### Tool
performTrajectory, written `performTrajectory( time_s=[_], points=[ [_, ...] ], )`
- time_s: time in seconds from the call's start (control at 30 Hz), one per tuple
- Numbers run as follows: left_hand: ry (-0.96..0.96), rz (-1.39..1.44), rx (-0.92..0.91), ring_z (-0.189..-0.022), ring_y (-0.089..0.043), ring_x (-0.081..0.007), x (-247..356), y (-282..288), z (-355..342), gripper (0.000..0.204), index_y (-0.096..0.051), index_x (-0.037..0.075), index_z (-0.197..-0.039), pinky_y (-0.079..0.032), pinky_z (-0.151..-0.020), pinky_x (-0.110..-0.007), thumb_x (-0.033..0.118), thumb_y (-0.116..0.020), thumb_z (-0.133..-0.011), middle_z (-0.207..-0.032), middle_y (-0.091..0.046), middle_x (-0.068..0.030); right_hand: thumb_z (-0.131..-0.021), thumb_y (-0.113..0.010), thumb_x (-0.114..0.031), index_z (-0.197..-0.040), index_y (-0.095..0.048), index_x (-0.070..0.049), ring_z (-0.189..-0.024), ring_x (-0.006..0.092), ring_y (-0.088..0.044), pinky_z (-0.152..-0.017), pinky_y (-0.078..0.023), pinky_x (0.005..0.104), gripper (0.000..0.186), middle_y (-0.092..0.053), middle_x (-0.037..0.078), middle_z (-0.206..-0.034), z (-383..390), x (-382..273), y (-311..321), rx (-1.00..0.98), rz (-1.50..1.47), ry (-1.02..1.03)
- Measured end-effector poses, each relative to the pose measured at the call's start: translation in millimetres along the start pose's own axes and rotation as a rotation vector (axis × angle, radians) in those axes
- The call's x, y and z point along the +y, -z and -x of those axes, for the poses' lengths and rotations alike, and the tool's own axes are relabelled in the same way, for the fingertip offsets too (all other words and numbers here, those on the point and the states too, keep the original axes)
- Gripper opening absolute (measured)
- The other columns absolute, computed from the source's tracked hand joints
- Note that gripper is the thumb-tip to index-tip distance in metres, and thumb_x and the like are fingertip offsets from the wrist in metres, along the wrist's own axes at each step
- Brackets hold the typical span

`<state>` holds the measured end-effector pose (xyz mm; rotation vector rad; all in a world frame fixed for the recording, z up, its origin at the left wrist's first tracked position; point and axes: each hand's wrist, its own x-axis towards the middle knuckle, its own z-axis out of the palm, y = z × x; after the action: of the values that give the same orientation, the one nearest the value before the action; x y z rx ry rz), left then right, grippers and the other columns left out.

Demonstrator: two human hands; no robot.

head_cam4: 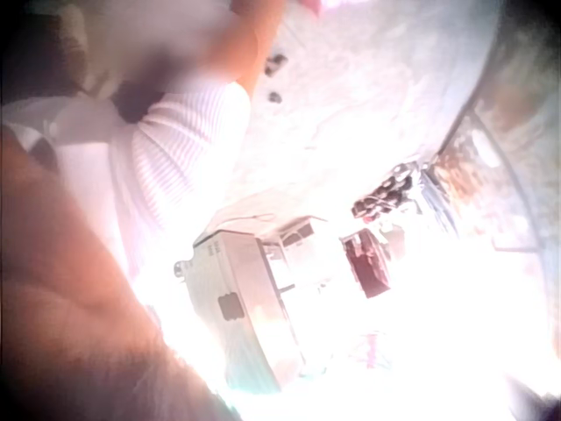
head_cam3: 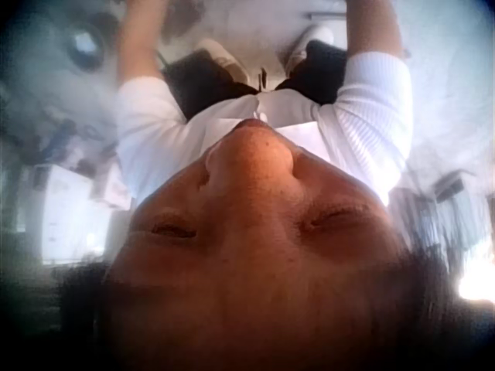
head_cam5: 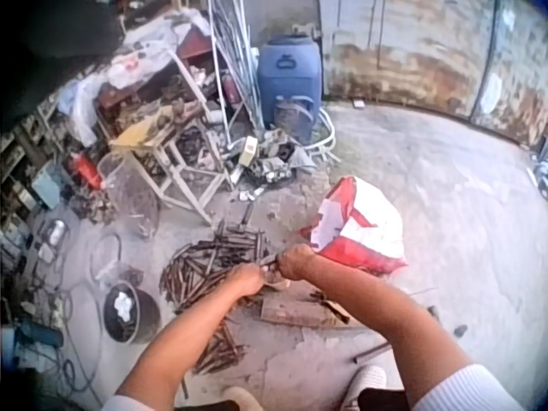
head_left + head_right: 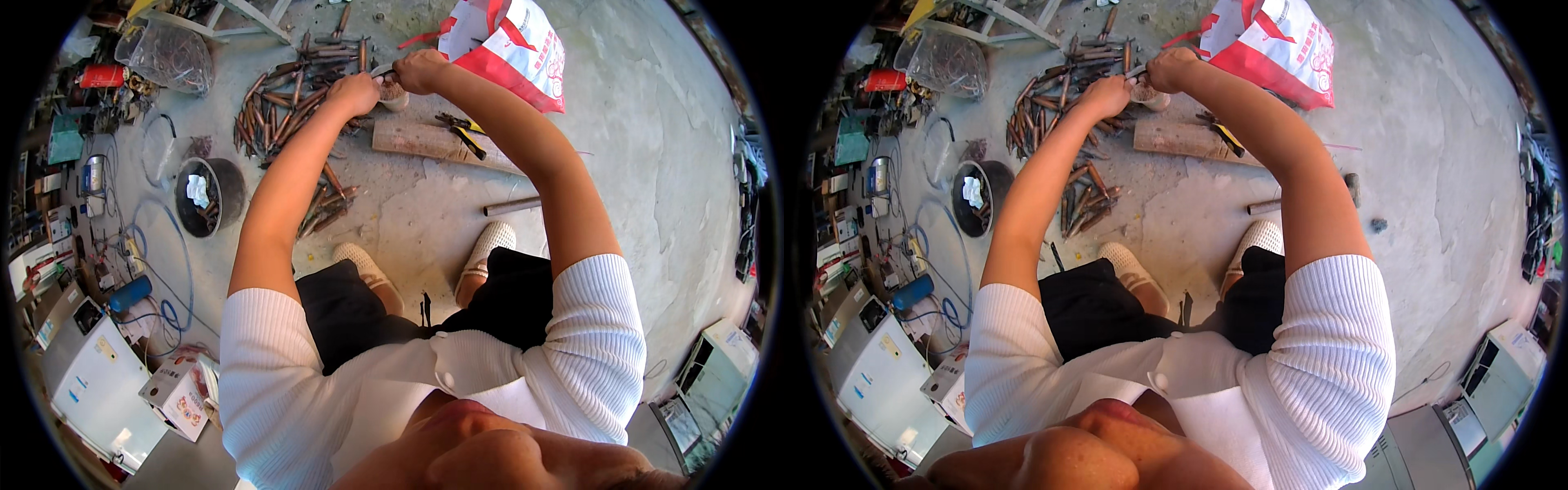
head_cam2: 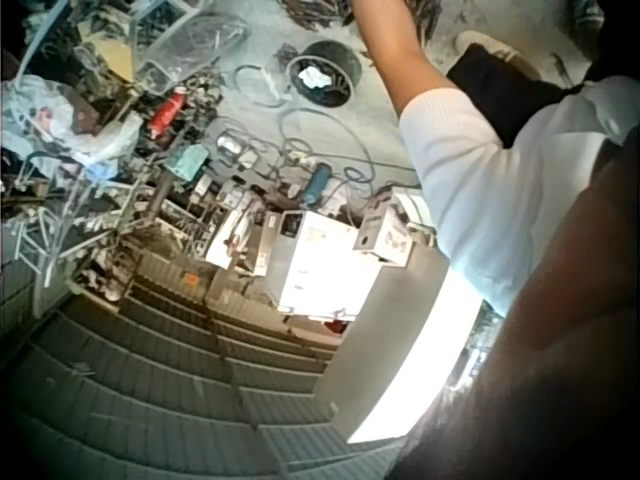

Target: The person strips copper wire by hand using pliers and a small container to collect the insulation scraps.

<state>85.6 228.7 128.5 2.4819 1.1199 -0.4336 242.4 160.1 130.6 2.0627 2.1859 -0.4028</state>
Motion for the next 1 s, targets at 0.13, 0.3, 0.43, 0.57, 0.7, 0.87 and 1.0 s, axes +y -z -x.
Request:
performTrajectory(
  time_s=[0.13,0.3,0.43,0.57,0.7,0.87,1.0],
  points=[
    [0.041,0.016,-0.006,-0.102,-0.059,-0.0399,-1.5,-12.9,-20.1,0.047,-0.066,0.000,-0.101,-0.047,-0.086,-0.047,0.040,-0.041,-0.094,-0.106,-0.062,-0.0252,-0.093,-0.042,-0.044,-0.102,-0.065,-0.005,-0.093,0.0342,-0.064,-0.081,-0.049,0.0431,0.046,-0.067,0.018,-0.093,-10.3,-3.3,-9.0,-0.015,0.051,-0.063],
    [0.061,0.172,-0.203,-0.074,-0.062,-0.0341,-12.0,-9.2,-38.7,0.044,-0.063,0.000,-0.098,-0.050,-0.067,-0.042,0.038,-0.042,-0.096,-0.079,-0.064,-0.0170,-0.092,-0.049,-0.042,-0.106,-0.063,-0.006,-0.091,0.0338,-0.064,-0.079,-0.049,0.0418,0.040,-0.066,0.019,-0.093,-12.1,15.3,-7.5,0.049,-0.166,0.011],
    [0.118,0.729,-0.448,-0.054,-0.040,-0.0090,-24.0,2.1,-20.8,0.034,-0.053,0.004,-0.108,-0.043,-0.054,-0.025,0.036,-0.050,-0.096,-0.067,-0.042,0.0024,-0.091,-0.054,-0.039,-0.109,-0.062,-0.009,-0.090,0.0342,-0.063,-0.078,-0.048,0.0416,0.036,-0.066,0.019,-0.095,-6.6,33.5,-7.5,0.050,-0.593,-0.019],
    [0.042,0.653,-0.341,-0.074,-0.055,-0.0148,-28.5,4.2,-14.3,0.040,-0.055,0.001,-0.113,-0.048,-0.072,-0.032,0.037,-0.048,-0.096,-0.085,-0.058,-0.0049,-0.091,-0.053,-0.039,-0.110,-0.063,-0.011,-0.088,0.0340,-0.063,-0.078,-0.049,0.0421,0.036,-0.067,0.016,-0.093,-4.5,29.9,-17.5,0.230,-0.475,0.046],
    [-0.020,0.406,-0.137,-0.103,-0.058,-0.0303,-20.5,-1.8,-10.2,0.043,-0.053,0.002,-0.124,-0.044,-0.088,-0.040,0.033,-0.048,-0.095,-0.114,-0.060,-0.0177,-0.088,-0.053,-0.042,-0.110,-0.065,-0.013,-0.092,0.0343,-0.063,-0.082,-0.049,0.0428,0.037,-0.067,0.016,-0.097,-1.3,16.8,-12.8,0.210,-0.366,-0.061],
    [0.005,0.210,-0.093,-0.110,-0.055,-0.0386,-0.4,10.4,-0.5,0.042,-0.053,0.006,-0.126,-0.043,-0.090,-0.044,0.031,-0.048,-0.094,-0.119,-0.058,-0.0217,-0.086,-0.055,-0.042,-0.106,-0.067,-0.013,-0.094,0.0333,-0.064,-0.083,-0.049,0.0426,0.037,-0.067,0.015,-0.099,1.0,14.1,-4.5,0.138,-0.305,-0.127],
    [0.002,0.093,-0.051,-0.105,-0.057,-0.0391,2.8,5.8,-3.9,0.039,-0.058,0.007,-0.121,-0.045,-0.088,-0.047,0.032,-0.050,-0.092,-0.112,-0.061,-0.0211,-0.082,-0.060,-0.037,-0.101,-0.068,-0.010,-0.094,0.0307,-0.065,-0.081,-0.051,0.0404,0.034,-0.068,0.014,-0.099,2.1,0.4,1.1,0.134,-0.149,-0.132]
  ],
)
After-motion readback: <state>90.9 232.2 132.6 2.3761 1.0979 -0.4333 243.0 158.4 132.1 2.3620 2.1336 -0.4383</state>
